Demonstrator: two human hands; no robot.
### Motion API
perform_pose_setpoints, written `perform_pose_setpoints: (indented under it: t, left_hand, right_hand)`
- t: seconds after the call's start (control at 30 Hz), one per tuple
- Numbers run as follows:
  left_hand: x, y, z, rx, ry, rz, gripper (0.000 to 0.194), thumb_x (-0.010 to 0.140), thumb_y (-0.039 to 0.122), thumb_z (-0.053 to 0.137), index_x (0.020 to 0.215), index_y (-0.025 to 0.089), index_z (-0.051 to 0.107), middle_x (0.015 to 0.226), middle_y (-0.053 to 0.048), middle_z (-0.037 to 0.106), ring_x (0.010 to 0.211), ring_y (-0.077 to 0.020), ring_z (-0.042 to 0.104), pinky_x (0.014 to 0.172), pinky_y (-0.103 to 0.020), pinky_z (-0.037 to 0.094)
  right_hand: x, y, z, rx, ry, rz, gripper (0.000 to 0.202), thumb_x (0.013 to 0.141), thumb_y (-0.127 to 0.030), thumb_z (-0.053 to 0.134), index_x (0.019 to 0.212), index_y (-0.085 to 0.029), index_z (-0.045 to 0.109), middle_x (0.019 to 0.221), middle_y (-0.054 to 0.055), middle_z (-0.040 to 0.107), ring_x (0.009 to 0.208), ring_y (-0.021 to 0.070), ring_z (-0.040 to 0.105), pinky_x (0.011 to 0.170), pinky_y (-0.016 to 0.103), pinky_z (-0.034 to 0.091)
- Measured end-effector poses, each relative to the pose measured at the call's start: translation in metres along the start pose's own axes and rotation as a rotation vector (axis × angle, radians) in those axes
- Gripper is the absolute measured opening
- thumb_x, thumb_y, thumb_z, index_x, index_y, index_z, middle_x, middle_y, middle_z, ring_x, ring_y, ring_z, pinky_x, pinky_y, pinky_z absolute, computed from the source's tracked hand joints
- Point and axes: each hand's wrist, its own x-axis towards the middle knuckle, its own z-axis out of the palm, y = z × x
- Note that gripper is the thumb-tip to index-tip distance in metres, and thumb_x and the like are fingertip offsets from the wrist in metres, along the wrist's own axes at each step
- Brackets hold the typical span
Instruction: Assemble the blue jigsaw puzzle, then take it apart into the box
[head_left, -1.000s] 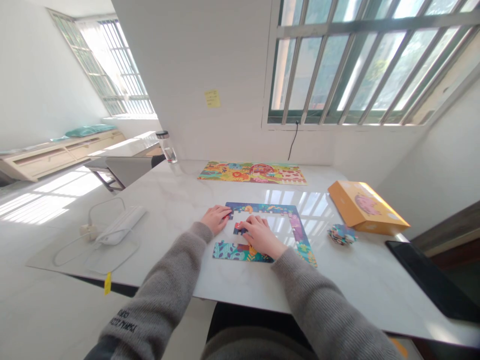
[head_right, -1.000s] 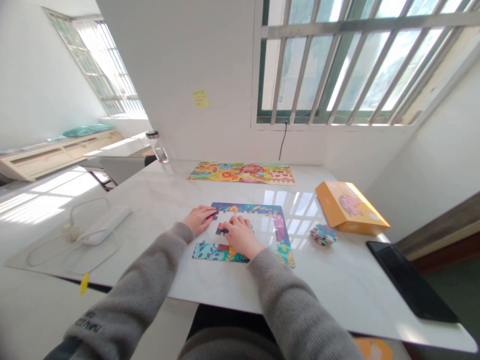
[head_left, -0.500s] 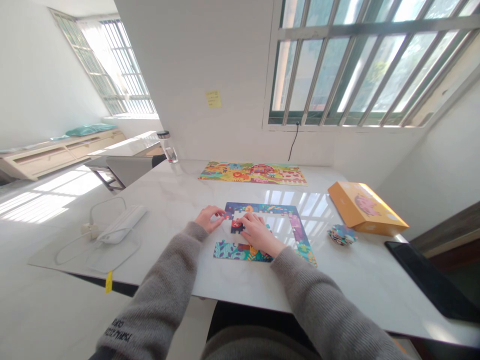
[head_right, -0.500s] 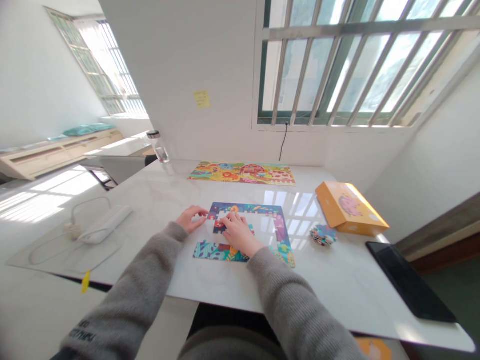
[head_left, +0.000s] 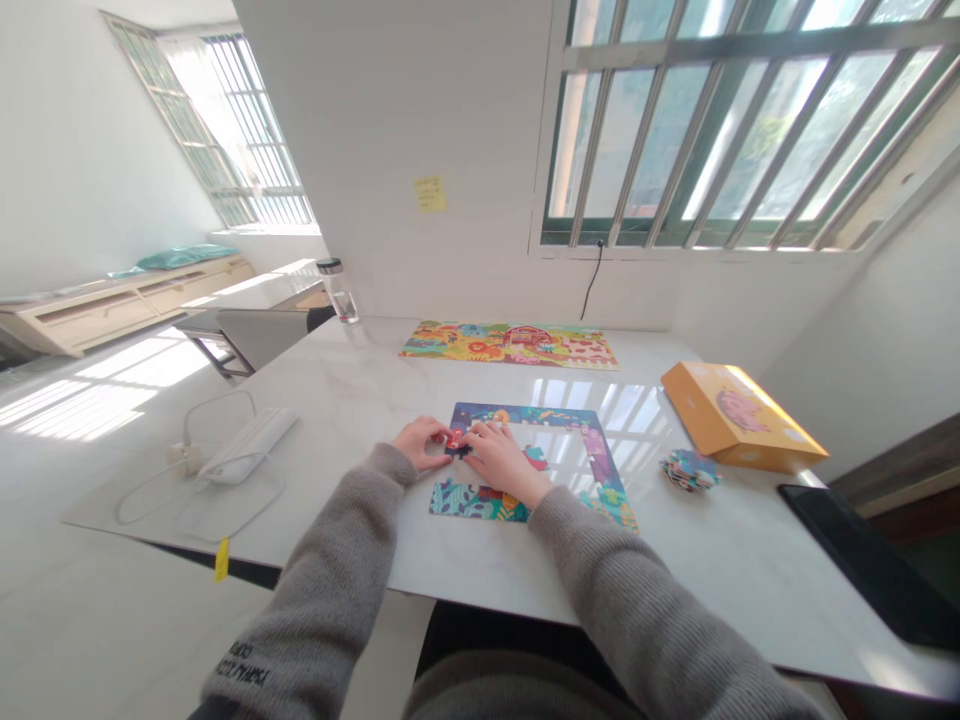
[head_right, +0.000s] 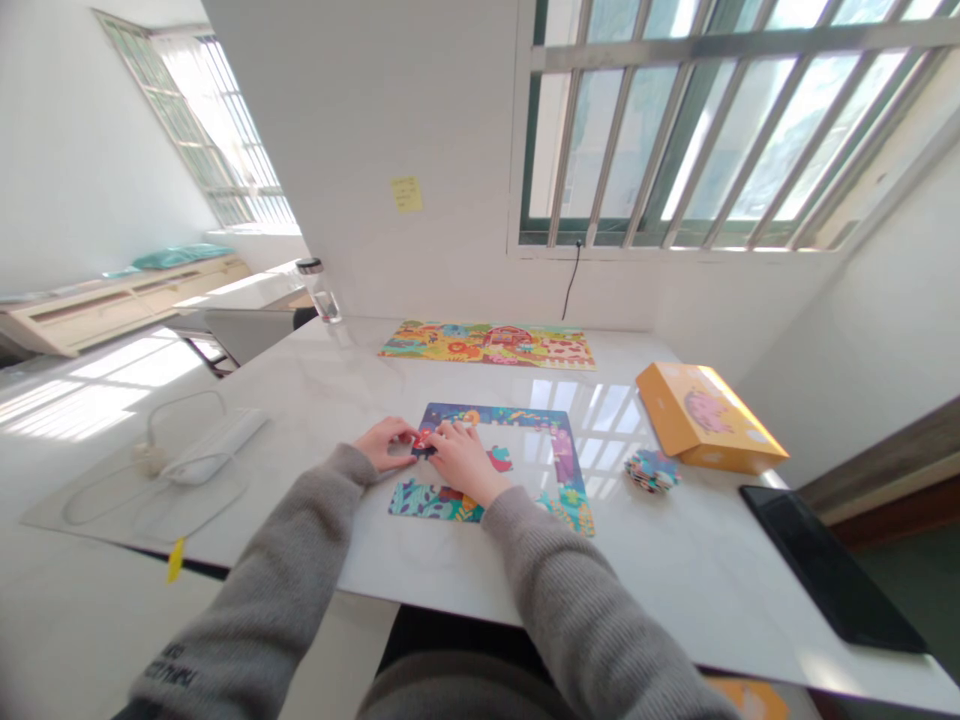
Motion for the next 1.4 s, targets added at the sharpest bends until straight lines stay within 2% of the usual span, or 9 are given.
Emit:
perform_pose_setpoints:
  t: [0.17,0.37,0.53,0.87,1.1,1.27,1.4]
  left_hand:
    - [-0.002,-0.002,0.0,-0.006,0.003,0.017,0.023,0.072,0.031,0.073,0.093,0.021,0.073,0.082,-0.004,0.063,0.081,-0.0207,0.058,0.08,-0.034,0.049]
    - [-0.004,-0.002,0.0,-0.007,0.003,0.013,0.026,0.072,0.03,0.073,0.096,0.021,0.072,0.091,-0.005,0.064,0.084,-0.0205,0.058,0.081,-0.034,0.05]
    - [-0.004,-0.004,0.003,-0.005,0.01,0.004,0.029,0.071,0.031,0.074,0.098,0.021,0.071,0.099,-0.006,0.065,0.083,-0.0198,0.057,0.081,-0.034,0.05]
    - [-0.002,0.002,0.003,0.062,-0.003,-0.033,0.037,0.072,0.032,0.075,0.107,0.02,0.072,0.098,-0.006,0.064,0.084,-0.0201,0.057,0.084,-0.035,0.048]
    - [-0.001,-0.002,0.01,0.057,0.0,-0.018,0.037,0.074,0.032,0.073,0.11,0.021,0.072,0.093,-0.006,0.063,0.089,-0.0217,0.059,0.085,-0.034,0.048]
    - [-0.001,0.002,0.008,0.085,-0.01,-0.01,0.038,0.076,0.033,0.071,0.111,0.021,0.071,0.093,-0.006,0.063,0.087,-0.022,0.058,0.083,-0.035,0.048]
    - [-0.002,0.008,0.006,0.096,-0.021,0.003,0.035,0.078,0.035,0.069,0.11,0.02,0.071,0.094,-0.007,0.062,0.089,-0.022,0.058,0.083,-0.034,0.047]
  right_hand:
    - [-0.006,0.002,-0.003,0.057,-0.013,-0.044,0.027,0.096,-0.022,0.055,0.123,-0.023,0.062,0.128,0.009,0.058,0.116,0.0231,0.047,0.102,0.04,0.035]
    - [-0.006,0.003,-0.002,0.057,-0.043,-0.085,0.038,0.098,-0.017,0.046,0.133,-0.025,0.057,0.141,0.004,0.056,0.116,0.0225,0.047,0.103,0.041,0.034]
    - [-0.002,0.003,0.002,-0.004,-0.045,-0.106,0.041,0.098,-0.014,0.041,0.135,-0.024,0.057,0.141,0.004,0.058,0.112,0.0241,0.049,0.1,0.041,0.036]
    - [0.004,0.0,-0.005,-0.076,-0.07,-0.13,0.039,0.097,-0.011,0.042,0.13,-0.022,0.058,0.131,0.008,0.062,0.106,0.0251,0.049,0.095,0.041,0.036]
    - [0.007,0.006,-0.005,-0.023,-0.092,-0.12,0.039,0.095,-0.008,0.04,0.127,-0.022,0.06,0.129,0.008,0.063,0.108,0.0256,0.05,0.093,0.041,0.037]
    - [0.008,0.009,-0.005,0.062,-0.114,-0.114,0.041,0.094,-0.006,0.04,0.124,-0.023,0.061,0.128,0.007,0.065,0.109,0.0254,0.051,0.095,0.043,0.037]
    - [0.006,0.015,-0.01,0.177,-0.057,-0.102,0.037,0.092,-0.007,0.046,0.123,-0.023,0.061,0.129,0.007,0.063,0.114,0.0241,0.05,0.1,0.043,0.037]
